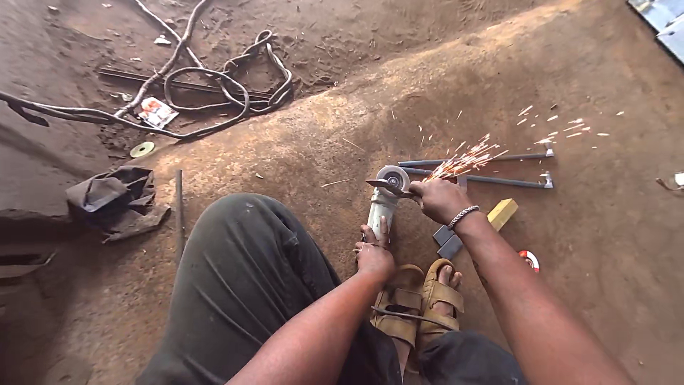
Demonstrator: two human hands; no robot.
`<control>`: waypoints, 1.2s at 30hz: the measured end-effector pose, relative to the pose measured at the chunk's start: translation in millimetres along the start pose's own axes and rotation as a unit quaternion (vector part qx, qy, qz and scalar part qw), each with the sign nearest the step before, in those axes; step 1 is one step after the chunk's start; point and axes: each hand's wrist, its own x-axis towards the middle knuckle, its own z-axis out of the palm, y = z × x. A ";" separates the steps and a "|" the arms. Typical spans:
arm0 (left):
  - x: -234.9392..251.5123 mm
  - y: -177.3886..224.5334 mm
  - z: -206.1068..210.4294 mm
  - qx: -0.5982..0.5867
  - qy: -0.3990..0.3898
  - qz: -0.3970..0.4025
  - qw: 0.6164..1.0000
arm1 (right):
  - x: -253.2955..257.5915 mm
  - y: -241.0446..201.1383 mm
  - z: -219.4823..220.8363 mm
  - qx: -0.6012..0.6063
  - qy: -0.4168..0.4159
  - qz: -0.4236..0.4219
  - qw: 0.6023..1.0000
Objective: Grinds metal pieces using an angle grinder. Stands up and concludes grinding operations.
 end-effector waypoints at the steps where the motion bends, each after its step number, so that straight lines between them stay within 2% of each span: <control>1: -0.5 0.5 -1.1 0.000 -0.001 0.000 1.000 | 0.3 1.4 1.1 0.001 0.003 -0.003 1.000; 8: 1.7 1.2 0.0 0.014 0.002 -0.006 1.000 | 2.7 10.7 24.1 0.050 0.037 -0.029 0.998; 11: 1.1 1.2 0.4 0.024 0.004 -0.002 1.000 | 0.9 8.7 47.3 0.081 0.078 -0.044 0.993; 13: -1.0 1.4 -1.7 0.024 0.003 0.002 1.000 | -5.3 8.0 67.5 0.153 0.139 -0.052 0.977; 15: 0.4 1.2 -3.0 0.020 -0.006 0.004 1.000 | -12.7 4.6 89.0 0.294 0.228 -0.039 0.927; 16: 1.6 0.5 -2.7 0.018 -0.010 0.004 1.000 | -15.5 0.3 98.3 0.392 0.254 -0.017 0.884; 17: 3.0 0.3 -1.9 0.020 -0.013 0.005 1.000 | -18.4 -6.5 104.0 0.518 0.262 0.009 0.814; 18: 3.8 0.3 -0.9 0.023 -0.014 0.006 1.000 | -20.6 -13.9 107.0 0.662 0.259 0.025 0.703; 19: 4.6 0.8 -0.4 0.026 -0.013 0.006 1.000 | -22.9 -19.9 105.9 0.783 0.242 0.038 0.572; 20: 5.1 1.7 -0.8 0.028 -0.012 0.004 1.000 | -24.5 -22.9 102.9 0.860 0.223 0.046 0.457; 21: 5.3 2.3 -1.3 0.038 -0.013 0.002 0.999 | -25.9 -22.9 101.3 0.902 0.207 0.038 0.376; 22: 5.6 3.0 -1.5 0.049 -0.014 0.001 0.999 | -25.3 -21.2 102.2 0.927 0.204 0.019 0.315; 23: 5.8 4.0 -2.0 0.057 -0.015 -0.002 0.998 | -25.3 -19.0 104.7 0.939 0.201 -0.008 0.279; 24: 5.9 4.8 -2.6 0.062 -0.014 -0.005 0.998 | -26.8 -17.2 106.6 0.944 0.195 -0.035 0.262; 28: 3.4 6.1 -3.0 0.061 -0.004 -0.011 0.998 | -34.4 -16.0 101.3 0.954 0.156 -0.116 0.226; 31: 3.4 6.6 -0.5 0.061 -0.001 -0.015 0.998 | -35.5 -17.4 95.0 0.949 0.150 -0.145 0.237; 33: 3.7 6.9 0.6 0.061 0.009 -0.018 0.998 | -36.0 -20.8 91.5 0.934 0.183 -0.099 0.290; 34: 3.0 6.7 0.1 0.059 0.022 -0.018 0.998 | -35.8 -24.6 90.3 0.916 0.210 -0.053 0.338; 36: 2.7 5.3 -3.6 0.045 0.068 -0.013 0.997 | -31.8 -35.0 93.5 0.841 0.259 0.055 0.472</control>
